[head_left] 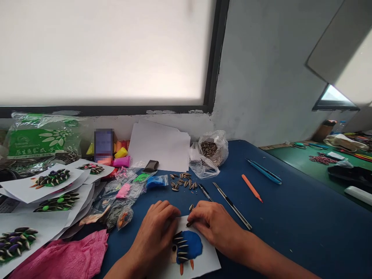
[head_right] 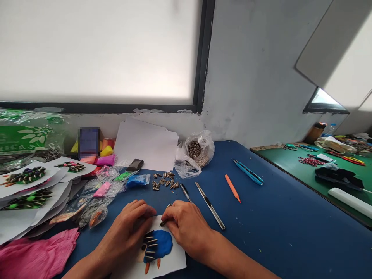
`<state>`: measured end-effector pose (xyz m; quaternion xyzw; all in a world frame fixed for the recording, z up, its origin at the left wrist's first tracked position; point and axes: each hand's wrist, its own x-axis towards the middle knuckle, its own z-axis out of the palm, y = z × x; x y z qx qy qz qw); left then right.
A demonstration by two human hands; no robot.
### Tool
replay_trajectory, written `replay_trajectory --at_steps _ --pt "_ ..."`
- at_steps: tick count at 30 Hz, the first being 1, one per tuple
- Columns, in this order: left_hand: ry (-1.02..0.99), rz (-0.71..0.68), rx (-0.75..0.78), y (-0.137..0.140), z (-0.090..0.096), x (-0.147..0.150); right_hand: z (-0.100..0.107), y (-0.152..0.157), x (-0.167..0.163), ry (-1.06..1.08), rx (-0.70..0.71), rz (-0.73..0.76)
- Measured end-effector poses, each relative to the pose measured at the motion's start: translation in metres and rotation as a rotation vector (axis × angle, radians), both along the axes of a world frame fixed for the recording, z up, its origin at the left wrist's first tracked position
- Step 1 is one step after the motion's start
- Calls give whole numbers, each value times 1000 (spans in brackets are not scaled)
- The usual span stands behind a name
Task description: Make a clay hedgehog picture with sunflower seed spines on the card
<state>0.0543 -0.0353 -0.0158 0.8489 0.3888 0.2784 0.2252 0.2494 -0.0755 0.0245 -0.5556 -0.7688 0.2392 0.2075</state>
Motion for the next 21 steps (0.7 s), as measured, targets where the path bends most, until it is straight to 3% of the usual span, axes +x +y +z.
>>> replay_trajectory --at_steps 6,15,21 --pt "23 -2 -37 -1 9 0 4 -1 -1 -90 15 55" --pt "-30 5 -95 2 7 -2 1 -2 -2 -182 48 34" --pt "-37 1 -124 2 10 -1 5 -2 -4 -154 30 37"
